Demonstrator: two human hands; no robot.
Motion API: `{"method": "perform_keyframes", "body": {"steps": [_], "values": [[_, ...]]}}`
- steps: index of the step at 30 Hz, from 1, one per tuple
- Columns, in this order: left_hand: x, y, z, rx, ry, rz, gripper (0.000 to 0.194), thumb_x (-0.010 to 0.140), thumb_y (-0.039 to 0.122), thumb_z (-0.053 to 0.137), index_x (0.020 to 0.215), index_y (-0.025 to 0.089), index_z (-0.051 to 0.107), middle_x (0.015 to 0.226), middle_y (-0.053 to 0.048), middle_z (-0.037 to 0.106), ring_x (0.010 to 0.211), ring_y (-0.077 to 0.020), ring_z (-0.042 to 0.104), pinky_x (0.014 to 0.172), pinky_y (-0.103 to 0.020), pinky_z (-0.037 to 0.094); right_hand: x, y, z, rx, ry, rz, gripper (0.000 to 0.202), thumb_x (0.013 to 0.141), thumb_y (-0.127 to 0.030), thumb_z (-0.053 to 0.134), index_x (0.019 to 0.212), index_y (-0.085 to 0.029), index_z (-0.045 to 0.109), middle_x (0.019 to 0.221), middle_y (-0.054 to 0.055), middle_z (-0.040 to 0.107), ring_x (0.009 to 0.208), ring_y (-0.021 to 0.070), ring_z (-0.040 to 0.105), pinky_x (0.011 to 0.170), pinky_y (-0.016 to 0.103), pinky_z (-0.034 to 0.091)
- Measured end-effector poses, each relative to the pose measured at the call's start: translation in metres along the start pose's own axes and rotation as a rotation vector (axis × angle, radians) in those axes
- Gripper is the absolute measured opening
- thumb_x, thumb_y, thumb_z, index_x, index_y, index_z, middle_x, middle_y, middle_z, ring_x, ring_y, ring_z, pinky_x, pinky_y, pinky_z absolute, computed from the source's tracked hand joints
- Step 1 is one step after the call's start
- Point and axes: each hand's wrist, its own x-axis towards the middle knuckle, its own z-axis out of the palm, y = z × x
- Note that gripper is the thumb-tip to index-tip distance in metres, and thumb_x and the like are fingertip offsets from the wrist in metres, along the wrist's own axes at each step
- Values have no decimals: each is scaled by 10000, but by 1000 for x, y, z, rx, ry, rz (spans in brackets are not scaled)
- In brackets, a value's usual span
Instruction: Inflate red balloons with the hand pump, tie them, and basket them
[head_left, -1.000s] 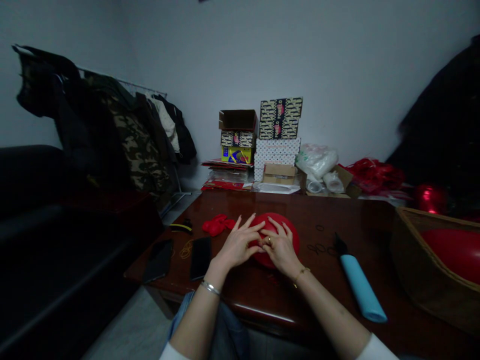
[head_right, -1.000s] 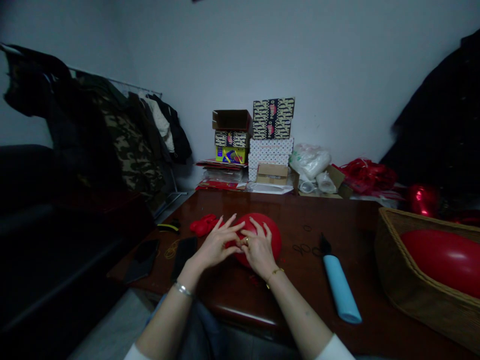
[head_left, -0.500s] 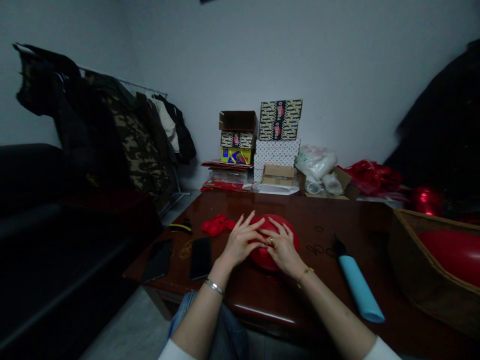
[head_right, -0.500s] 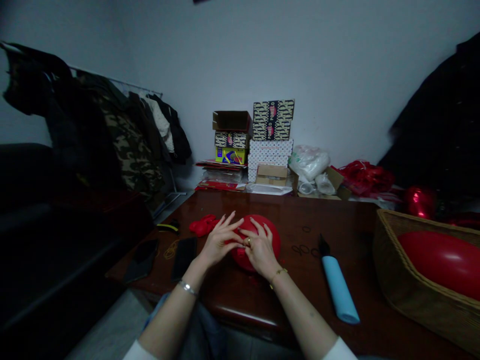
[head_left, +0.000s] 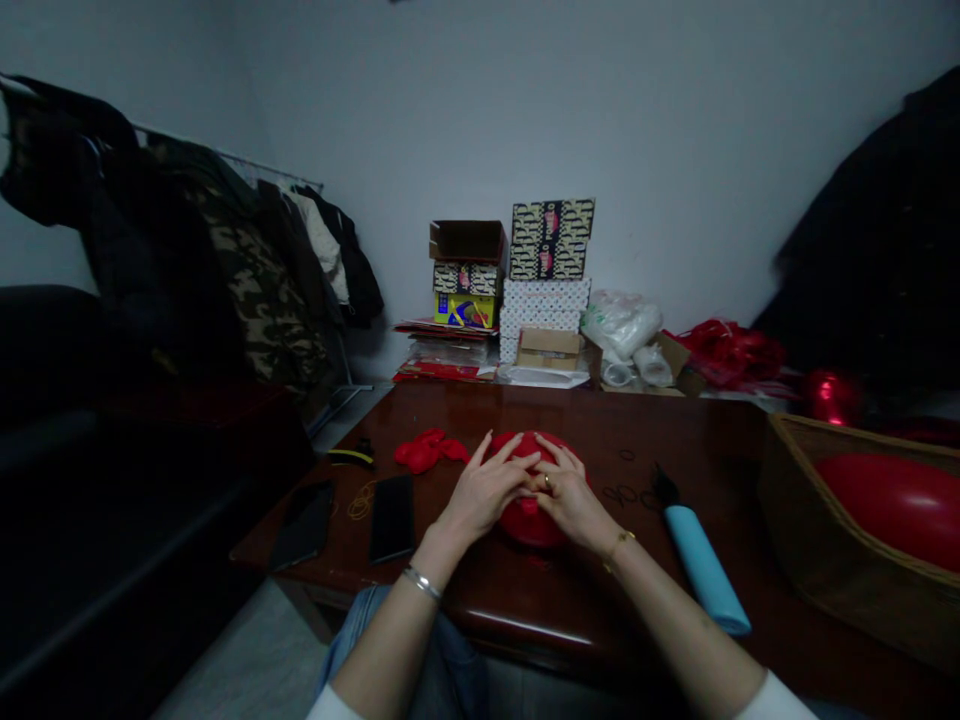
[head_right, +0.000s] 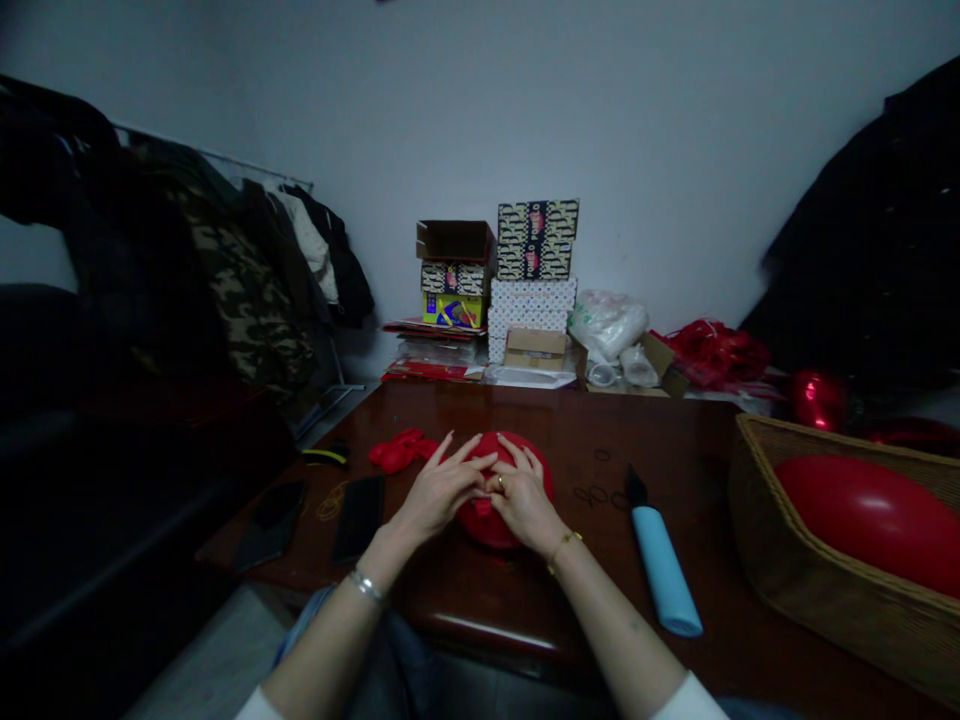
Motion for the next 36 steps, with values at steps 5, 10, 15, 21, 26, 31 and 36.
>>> {"method": "perform_keyframes", "body": {"steps": [5,10,15,21,26,31,36], "values": [[-2,2,-6,-91,47,-106,148,906,214,431,940,198,574,1231,-67,598,1316,-180,339,1111,-515,162,-1,0,0,26,2,29,195,772,-181,558,748,-311,702,1220,-20,599,1362,222,202,1059,563,102],[-3,-1,-3,-61,51,-33,129,860,278,530,910,218,633,1219,-58,607,1326,-218,319,1105,-543,121,-1,-3,-1,24,-9,25,174,772,-193,558,723,-291,694,1209,-19,605,1362,227,202,1061,558,105],[-3,-5,1,-22,37,8,132,838,293,563,901,241,666,1250,-52,585,1335,-225,298,1102,-543,124,-1,-8,-6,27,-55,30,172,770,-190,556,719,-280,694,1195,-12,613,1365,239,192,1065,555,94],[1,2,-2,34,-52,40,150,864,281,520,946,250,641,1286,-35,557,1357,-216,249,1106,-558,44,-2,-10,-10,23,-76,21,163,773,-197,561,703,-279,684,1141,-16,638,1367,235,192,1065,553,93],[1,9,-6,10,-94,-10,171,902,252,440,960,224,599,1296,-49,543,1347,-192,280,1117,-530,30,-3,-8,-11,22,-77,10,158,767,-196,575,701,-288,686,1173,-36,624,1370,229,181,1066,552,90],[-1,11,-11,-138,-58,-124,149,916,237,398,936,207,544,1246,-62,571,1309,-179,355,1121,-519,45,-3,-8,-10,56,-76,50,123,754,-244,615,770,-322,710,1231,-44,590,1371,226,173,1069,550,85],[-1,15,1,-333,48,-246,143,912,196,371,932,215,512,948,-12,666,1172,-177,518,1118,-528,-17,-4,-7,-7,97,-60,20,188,771,-200,560,777,-313,711,1245,-34,580,1377,224,158,1065,563,83]]}}
